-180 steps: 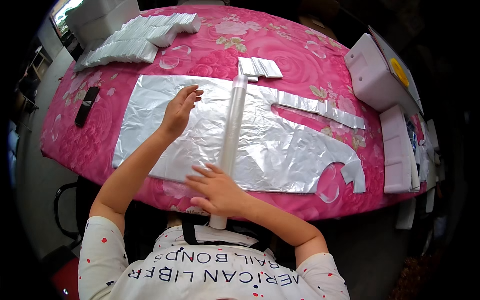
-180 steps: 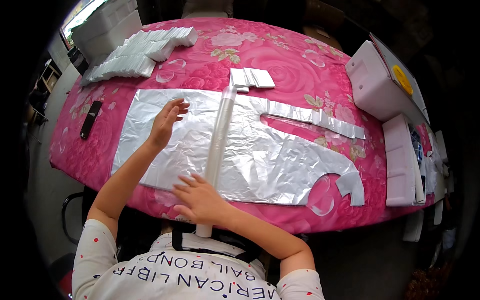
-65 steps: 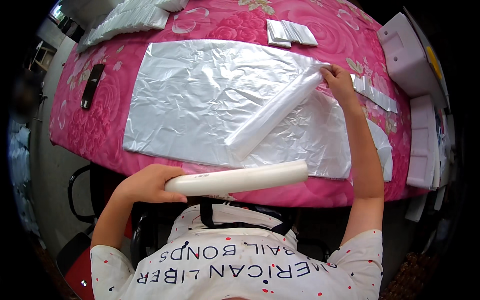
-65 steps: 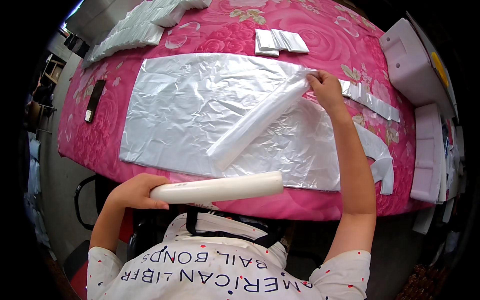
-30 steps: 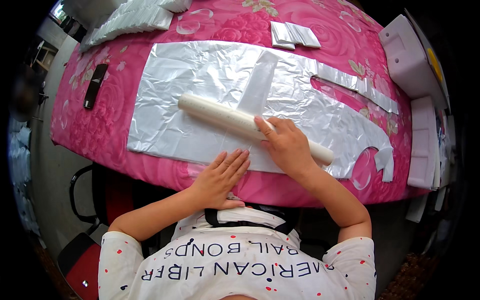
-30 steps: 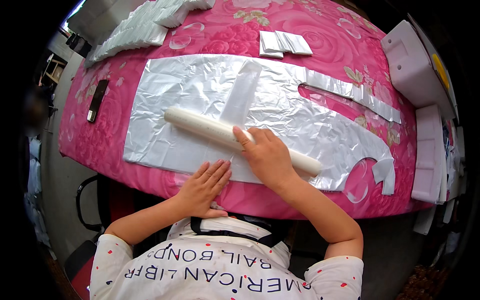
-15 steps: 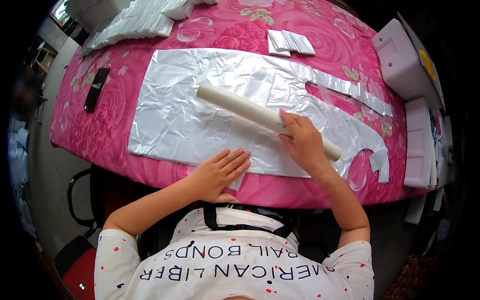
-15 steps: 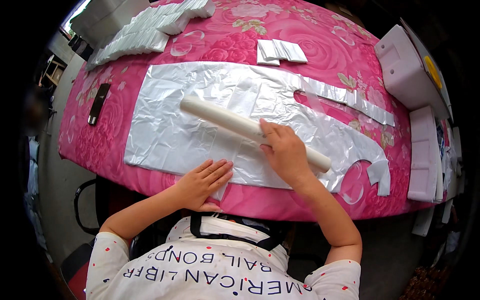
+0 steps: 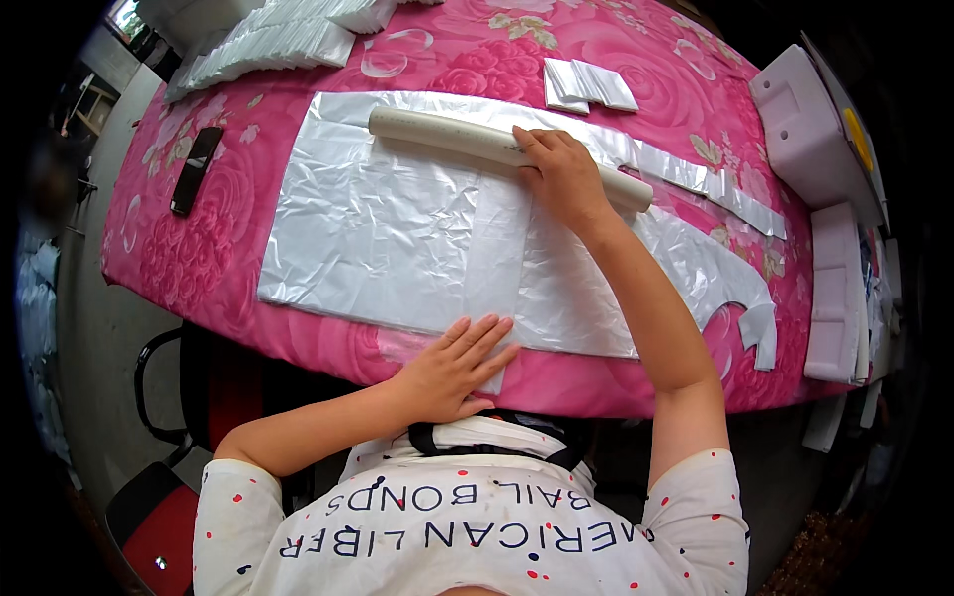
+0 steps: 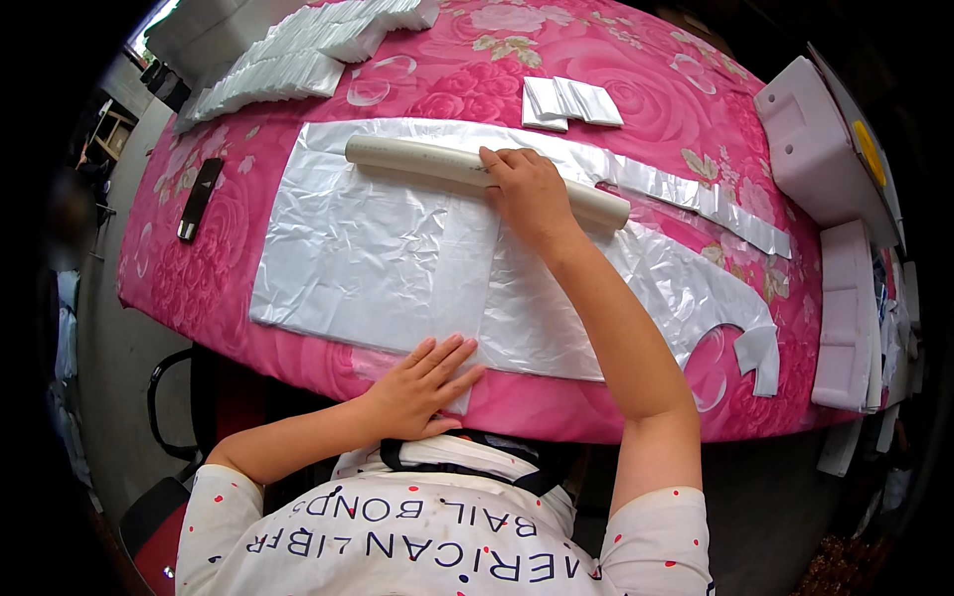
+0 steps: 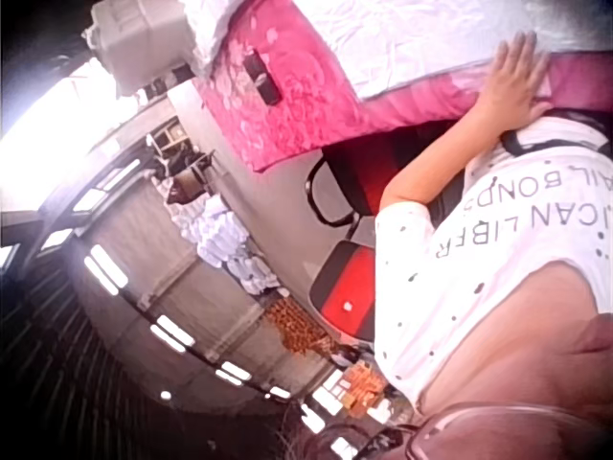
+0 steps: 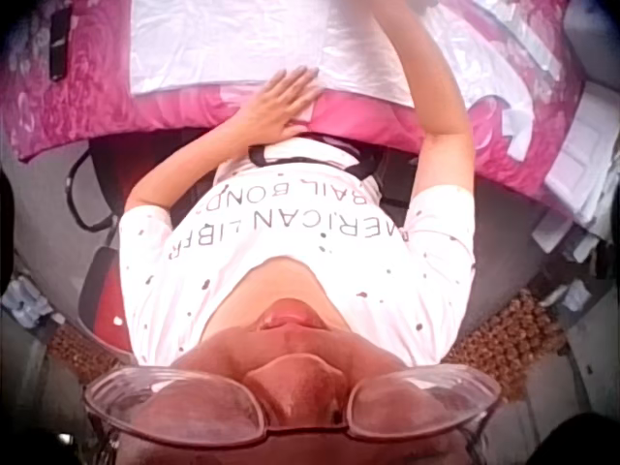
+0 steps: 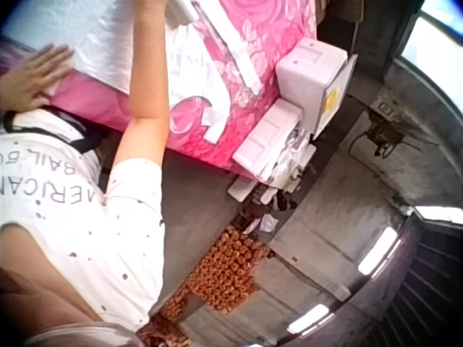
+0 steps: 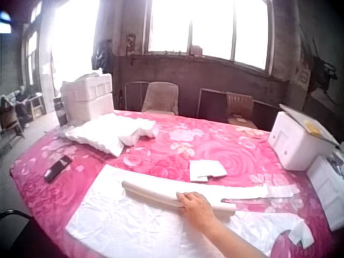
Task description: The person repeatedly unrolls a sheet of clear plastic wrap from a roll, places it over a silver template on a pink floral tablecloth, and folds the plastic into small rectangular packets. The person handles the plastic roll and the folded packets throughout the clip.
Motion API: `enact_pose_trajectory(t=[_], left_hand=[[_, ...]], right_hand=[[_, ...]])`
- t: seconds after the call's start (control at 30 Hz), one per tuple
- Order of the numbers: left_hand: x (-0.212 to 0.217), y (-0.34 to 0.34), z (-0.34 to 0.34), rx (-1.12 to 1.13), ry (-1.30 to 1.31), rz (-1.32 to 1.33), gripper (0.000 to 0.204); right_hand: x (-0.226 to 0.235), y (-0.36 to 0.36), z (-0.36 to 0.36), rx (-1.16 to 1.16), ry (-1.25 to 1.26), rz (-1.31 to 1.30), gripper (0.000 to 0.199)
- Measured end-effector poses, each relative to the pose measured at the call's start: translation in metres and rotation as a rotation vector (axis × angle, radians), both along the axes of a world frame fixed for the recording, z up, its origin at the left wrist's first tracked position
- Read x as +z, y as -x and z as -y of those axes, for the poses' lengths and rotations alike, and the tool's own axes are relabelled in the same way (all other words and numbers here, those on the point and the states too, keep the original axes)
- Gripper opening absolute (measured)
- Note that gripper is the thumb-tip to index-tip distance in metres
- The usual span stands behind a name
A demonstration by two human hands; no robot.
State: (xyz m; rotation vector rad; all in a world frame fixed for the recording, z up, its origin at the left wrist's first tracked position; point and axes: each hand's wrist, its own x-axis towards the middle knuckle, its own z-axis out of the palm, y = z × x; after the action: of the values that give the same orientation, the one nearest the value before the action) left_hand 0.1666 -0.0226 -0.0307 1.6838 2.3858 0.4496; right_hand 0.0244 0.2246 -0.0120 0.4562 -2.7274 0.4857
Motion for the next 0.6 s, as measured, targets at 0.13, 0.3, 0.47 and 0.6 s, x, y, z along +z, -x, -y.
enact_pose_trajectory(t=[0.13, 0.3, 0.47, 0.6], left_hand=[[-0.004, 0.009, 0.018, -0.135, -0.092, 0.032, 0.063], [-0.007, 0.014, 0.028, -0.197, -0.287, -0.024, 0.040], [0.003, 0.018, 0.027, -0.201, -0.338, -0.044, 0.022], [0.007, 0.022, 0.026, -0.165, -0.405, 0.020, 0.021]], right_hand=[[0.001, -0.004, 0.005, -0.022, -0.022, -0.159, 0.056], [0.011, -0.070, 0.019, 0.233, 0.242, 0.025, 0.061], [0.005, -0.127, 0.037, 0.454, 0.213, 0.309, 0.055], [-0.001, -0.135, 0.037, 0.448, 0.174, 0.311, 0.051]])
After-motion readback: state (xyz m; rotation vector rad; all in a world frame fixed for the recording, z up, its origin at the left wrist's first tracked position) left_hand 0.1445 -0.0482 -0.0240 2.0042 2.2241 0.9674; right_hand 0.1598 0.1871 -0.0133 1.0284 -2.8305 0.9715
